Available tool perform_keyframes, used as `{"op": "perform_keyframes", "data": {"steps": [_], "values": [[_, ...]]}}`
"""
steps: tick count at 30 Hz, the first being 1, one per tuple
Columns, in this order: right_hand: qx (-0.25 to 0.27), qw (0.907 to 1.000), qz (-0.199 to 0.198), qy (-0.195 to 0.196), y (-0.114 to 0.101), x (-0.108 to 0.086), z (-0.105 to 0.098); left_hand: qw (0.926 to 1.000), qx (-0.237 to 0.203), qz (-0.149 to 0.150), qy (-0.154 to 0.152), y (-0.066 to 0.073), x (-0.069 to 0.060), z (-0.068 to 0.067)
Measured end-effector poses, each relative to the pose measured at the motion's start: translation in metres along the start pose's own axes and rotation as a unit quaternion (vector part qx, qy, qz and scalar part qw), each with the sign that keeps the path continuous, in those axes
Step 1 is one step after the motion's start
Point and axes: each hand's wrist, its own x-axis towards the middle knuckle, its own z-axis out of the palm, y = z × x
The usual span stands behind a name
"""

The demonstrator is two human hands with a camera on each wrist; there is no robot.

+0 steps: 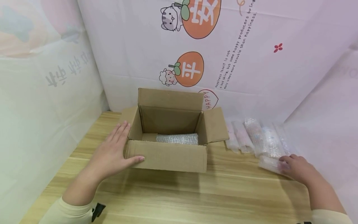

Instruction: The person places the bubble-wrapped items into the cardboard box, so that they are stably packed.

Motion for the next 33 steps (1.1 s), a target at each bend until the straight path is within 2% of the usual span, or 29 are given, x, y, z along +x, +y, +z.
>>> {"op": "perform_keyframes", "data": {"steps": [4, 11, 33], "values": [[0.017, 0.9997, -0.018, 0.002, -0.002, -0.001, -0.003, 1.0000, -0.004, 0.000, 0.001, 0.001, -0.001, -0.001], [0.046, 0.9988, -0.018, -0.003, -0.014, -0.003, -0.016, 1.0000, -0.004, 0.000, 0.002, 0.001, -0.001, 0.000], [0.050, 0.9974, -0.045, 0.024, -0.068, 0.014, -0.065, 1.0000, -0.009, -0.002, 0.000, 0.000, -0.001, 0.001]]}}
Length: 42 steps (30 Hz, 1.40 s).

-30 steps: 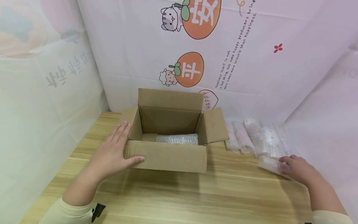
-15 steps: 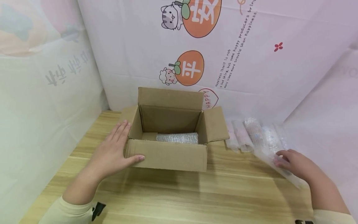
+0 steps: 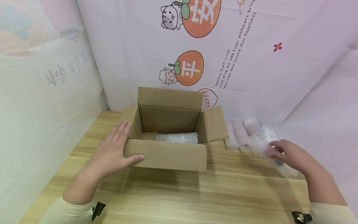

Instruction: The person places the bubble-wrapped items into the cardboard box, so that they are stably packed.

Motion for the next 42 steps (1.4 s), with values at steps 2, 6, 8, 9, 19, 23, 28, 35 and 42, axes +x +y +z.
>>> {"op": "perform_keyframes", "data": {"steps": [2, 6, 8, 9, 19, 23, 28, 35, 42], "values": [[0.000, 1.0000, -0.002, 0.000, -0.005, 0.004, -0.005, 1.0000, 0.001, 0.000, 0.000, 0.000, 0.000, 0.000], [-0.005, 1.0000, -0.008, -0.002, -0.014, 0.010, -0.015, 1.0000, 0.004, 0.002, 0.002, 0.000, 0.000, 0.000], [-0.008, 0.9999, -0.010, -0.001, -0.018, 0.013, -0.020, 1.0000, 0.005, 0.003, 0.003, 0.000, 0.000, 0.000], [-0.009, 0.9999, -0.011, 0.000, -0.020, 0.015, -0.023, 1.0000, 0.005, 0.004, 0.004, 0.000, 0.000, 0.000], [-0.019, 0.9987, -0.034, 0.034, -0.041, 0.033, -0.044, 0.9999, 0.006, 0.004, 0.008, -0.001, 0.001, 0.000], [-0.019, 0.9966, -0.053, 0.060, -0.049, 0.040, -0.053, 1.0000, 0.005, 0.003, 0.005, -0.001, 0.001, 0.000], [-0.020, 0.9942, -0.066, 0.083, -0.059, 0.046, -0.066, 1.0000, 0.005, 0.002, 0.003, -0.001, 0.001, 0.000], [-0.012, 0.9903, -0.084, 0.110, -0.078, 0.056, -0.085, 1.0000, 0.004, 0.003, 0.006, -0.001, 0.001, 0.000], [-0.028, 0.9827, -0.111, 0.145, -0.104, 0.069, -0.104, 1.0000, 0.003, 0.005, 0.007, -0.002, 0.001, 0.001]]}}
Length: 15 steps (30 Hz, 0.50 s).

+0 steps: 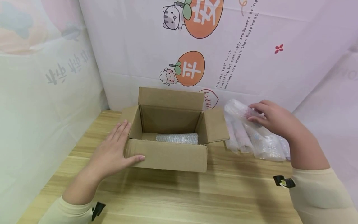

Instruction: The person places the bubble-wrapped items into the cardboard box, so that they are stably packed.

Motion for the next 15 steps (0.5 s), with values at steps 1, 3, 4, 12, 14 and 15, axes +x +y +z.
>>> {"op": "perform_keyframes", "data": {"steps": [1, 3, 4, 12, 14, 15], "values": [[-0.001, 1.0000, -0.004, 0.003, -0.003, 0.003, -0.002, 1.0000, 0.000, 0.001, 0.000, 0.000, 0.000, 0.000], [-0.002, 0.9998, -0.013, 0.011, -0.010, 0.010, -0.006, 1.0000, 0.000, 0.003, 0.001, 0.000, 0.000, 0.000], [-0.002, 0.9998, -0.016, 0.014, -0.014, 0.013, -0.008, 1.0000, 0.000, 0.003, 0.001, 0.000, 0.000, 0.000], [-0.003, 0.9993, -0.032, 0.016, -0.042, 0.035, -0.018, 1.0000, 0.000, 0.002, -0.001, -0.001, -0.001, 0.000], [-0.005, 0.9993, -0.034, 0.016, -0.047, 0.039, -0.019, 1.0000, 0.000, 0.002, -0.003, -0.001, -0.001, 0.000], [-0.006, 0.9992, -0.034, 0.017, -0.050, 0.041, -0.019, 1.0000, 0.000, 0.002, -0.003, -0.001, -0.001, 0.000]]}}
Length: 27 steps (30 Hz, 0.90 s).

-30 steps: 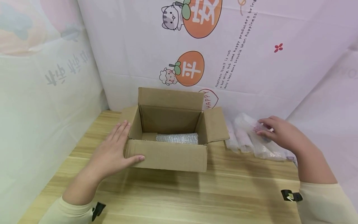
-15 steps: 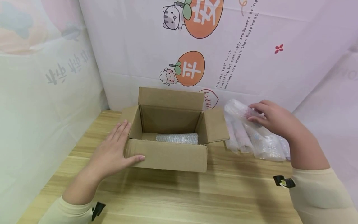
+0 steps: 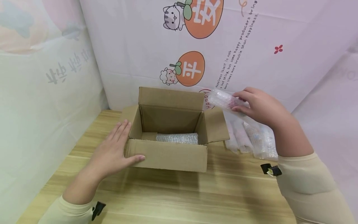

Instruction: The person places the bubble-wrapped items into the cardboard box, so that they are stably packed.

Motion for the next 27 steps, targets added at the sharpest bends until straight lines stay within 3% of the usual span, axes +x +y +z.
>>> {"op": "perform_keyframes", "data": {"steps": [11, 19, 27], "values": [[0.007, 0.9989, -0.046, 0.009, -0.029, 0.034, -0.001, 1.0000, -0.002, -0.002, -0.001, 0.000, 0.001, 0.000], [-0.009, 0.9985, -0.051, -0.019, -0.055, 0.065, -0.001, 0.9999, -0.002, 0.000, 0.010, 0.000, 0.000, 0.001], [-0.003, 0.9973, -0.055, -0.049, -0.075, 0.091, 0.012, 0.9999, -0.003, 0.004, 0.009, 0.001, -0.001, 0.001]]}}
